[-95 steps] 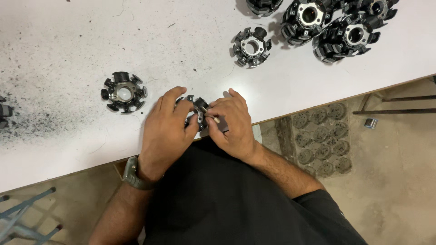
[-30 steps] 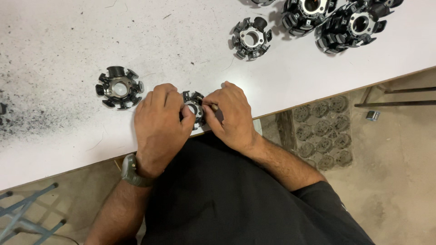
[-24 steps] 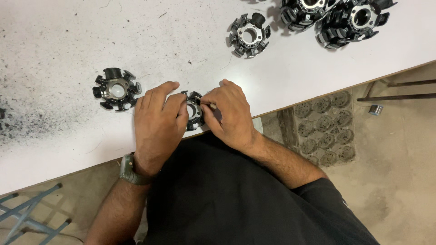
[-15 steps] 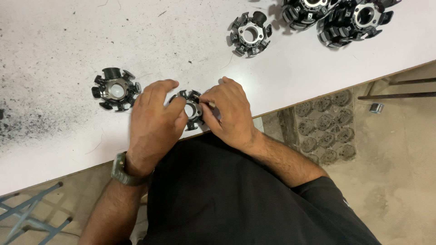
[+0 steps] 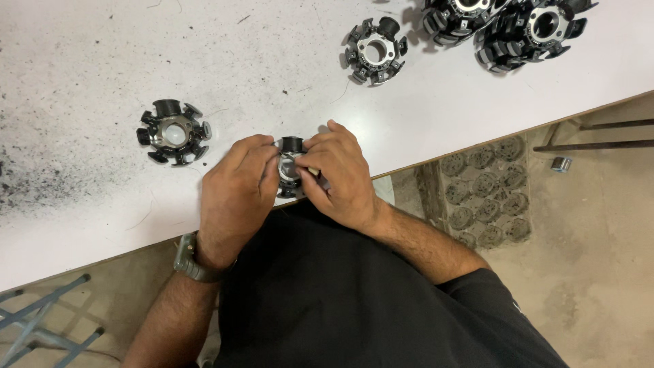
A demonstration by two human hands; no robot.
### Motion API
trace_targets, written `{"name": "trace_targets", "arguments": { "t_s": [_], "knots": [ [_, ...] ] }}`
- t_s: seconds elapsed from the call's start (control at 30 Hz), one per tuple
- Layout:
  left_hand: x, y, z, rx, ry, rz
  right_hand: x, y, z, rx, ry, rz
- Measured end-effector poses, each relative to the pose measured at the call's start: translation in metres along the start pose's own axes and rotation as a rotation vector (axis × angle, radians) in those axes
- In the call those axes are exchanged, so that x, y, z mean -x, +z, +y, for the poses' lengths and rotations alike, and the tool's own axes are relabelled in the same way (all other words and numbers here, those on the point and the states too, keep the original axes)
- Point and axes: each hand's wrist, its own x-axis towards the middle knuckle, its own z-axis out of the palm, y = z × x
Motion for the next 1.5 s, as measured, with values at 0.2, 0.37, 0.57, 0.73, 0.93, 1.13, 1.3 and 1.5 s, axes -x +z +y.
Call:
{"name": "trace_targets", "arguments": {
  "t_s": [0.2,0.37,0.57,0.73,0.93,1.13,1.3,1.5],
  "knots": [
    [0.003,0.006,-0.005,-0.013,0.019,0.021,-0.001,0.002,0.000,0.051,-0.002,-0.003],
    [0.010,0.014,-0.013,-0.085,0.066,0.021,0.001,0.003,0.001,0.025,-0.043,0.012],
    [0.015,0.020,-0.015,-0.111,0.067,0.055,0.004,0.008,0.000,0.034,-0.088,0.032],
    [0.017,0.020,-0.015,-0.096,0.076,0.086,0.003,0.011,-0.001,0.075,-0.093,0.041],
    [0.020,0.021,-0.016,-0.080,0.081,0.093,0.001,0.012,-0.007,0.147,-0.106,0.024],
    [0.013,-0.025,-0.016,-0.362,0.130,0.275,-0.014,-0.002,0.011,0.239,-0.059,0.039],
    [0.001,-0.060,-0.039,-0.462,-0.182,0.248,-0.038,-0.025,0.039,0.366,0.066,0.116],
    [0.003,-0.028,-0.036,-0.125,-0.006,-0.089,-0.023,-0.014,0.015,0.097,0.016,0.180]
  ]
}}
